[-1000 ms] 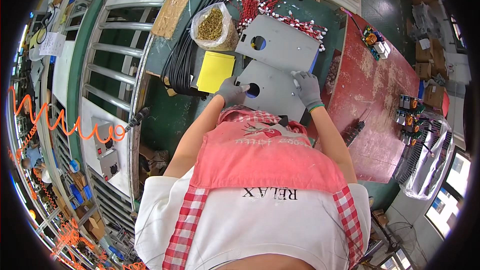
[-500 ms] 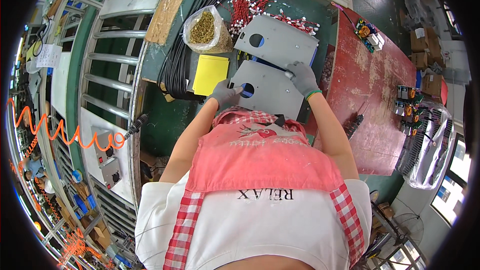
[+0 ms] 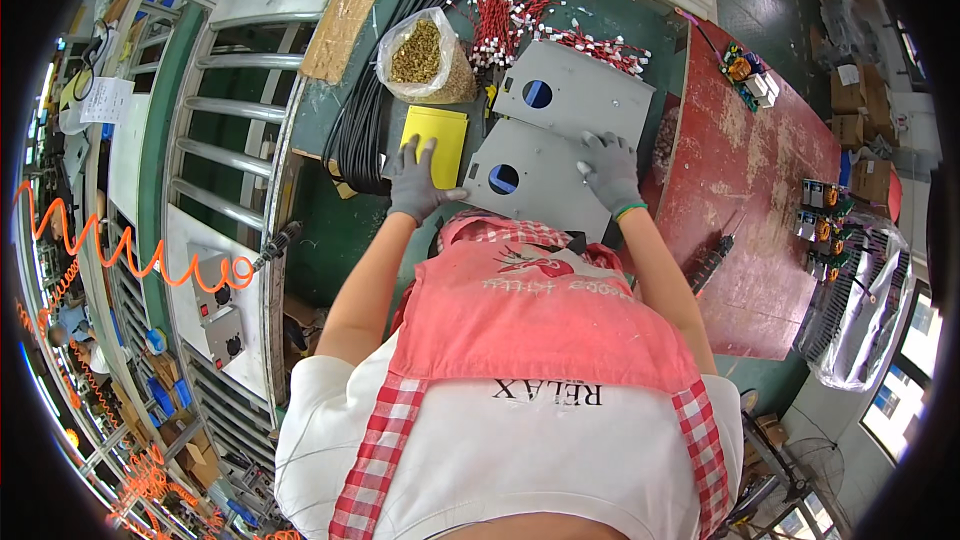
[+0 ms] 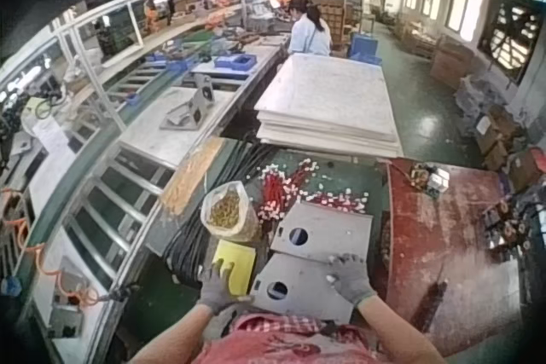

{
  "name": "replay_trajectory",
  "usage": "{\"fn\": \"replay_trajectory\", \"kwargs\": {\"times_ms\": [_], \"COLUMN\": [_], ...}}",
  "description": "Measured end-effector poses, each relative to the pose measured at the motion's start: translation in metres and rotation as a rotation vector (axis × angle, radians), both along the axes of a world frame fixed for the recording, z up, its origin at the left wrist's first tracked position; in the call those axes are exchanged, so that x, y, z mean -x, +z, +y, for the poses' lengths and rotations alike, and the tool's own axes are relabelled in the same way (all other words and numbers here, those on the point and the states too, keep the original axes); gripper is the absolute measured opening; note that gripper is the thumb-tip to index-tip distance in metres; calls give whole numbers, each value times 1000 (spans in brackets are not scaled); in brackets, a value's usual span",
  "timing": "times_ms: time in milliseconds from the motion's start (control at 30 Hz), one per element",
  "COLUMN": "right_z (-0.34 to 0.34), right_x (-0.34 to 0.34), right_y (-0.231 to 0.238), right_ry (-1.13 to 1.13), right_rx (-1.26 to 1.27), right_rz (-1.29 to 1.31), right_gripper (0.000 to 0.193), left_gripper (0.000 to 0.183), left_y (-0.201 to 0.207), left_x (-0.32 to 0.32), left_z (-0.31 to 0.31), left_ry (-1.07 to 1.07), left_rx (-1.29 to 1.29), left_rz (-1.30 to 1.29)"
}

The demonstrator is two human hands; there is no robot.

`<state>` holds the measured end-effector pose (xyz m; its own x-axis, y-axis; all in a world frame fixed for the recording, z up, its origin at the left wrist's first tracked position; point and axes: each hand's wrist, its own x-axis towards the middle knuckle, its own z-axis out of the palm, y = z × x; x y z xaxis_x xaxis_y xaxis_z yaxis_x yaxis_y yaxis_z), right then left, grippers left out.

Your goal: The person uses a pneumatic screwdriver to fasten screws into metal electrical enclosures on a workbench. They then move to a different station to assemble a circuit board, using a heat gun to apply heat to components and attaching wires to the board.

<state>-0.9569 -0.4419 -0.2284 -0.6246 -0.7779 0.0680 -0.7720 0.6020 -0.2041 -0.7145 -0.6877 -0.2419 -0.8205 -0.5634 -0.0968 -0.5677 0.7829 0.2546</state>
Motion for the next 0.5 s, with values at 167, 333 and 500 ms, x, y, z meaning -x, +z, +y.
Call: {"fn": "replay_trajectory", "kwargs": {"times_ms": [167, 333, 500], "right_z": [0, -5, -2], "right_x": [-1, -3, -7], "right_y": [-38, -30, -33], "right_ry": [-218, -257, -257], "right_rx": [141, 42, 88], "right_rz": [-70, -36, 25], "right_gripper": [21, 15, 16], "left_gripper": [91, 71, 53], "left_y": [-31, -11, -41], "left_x": [-5, 3, 3], "left_z": [-37, -30, -43], "left_ry": [-237, -470, -432], "left_rx": [8, 114, 23], "left_rz": [-16, -448, -398]}}
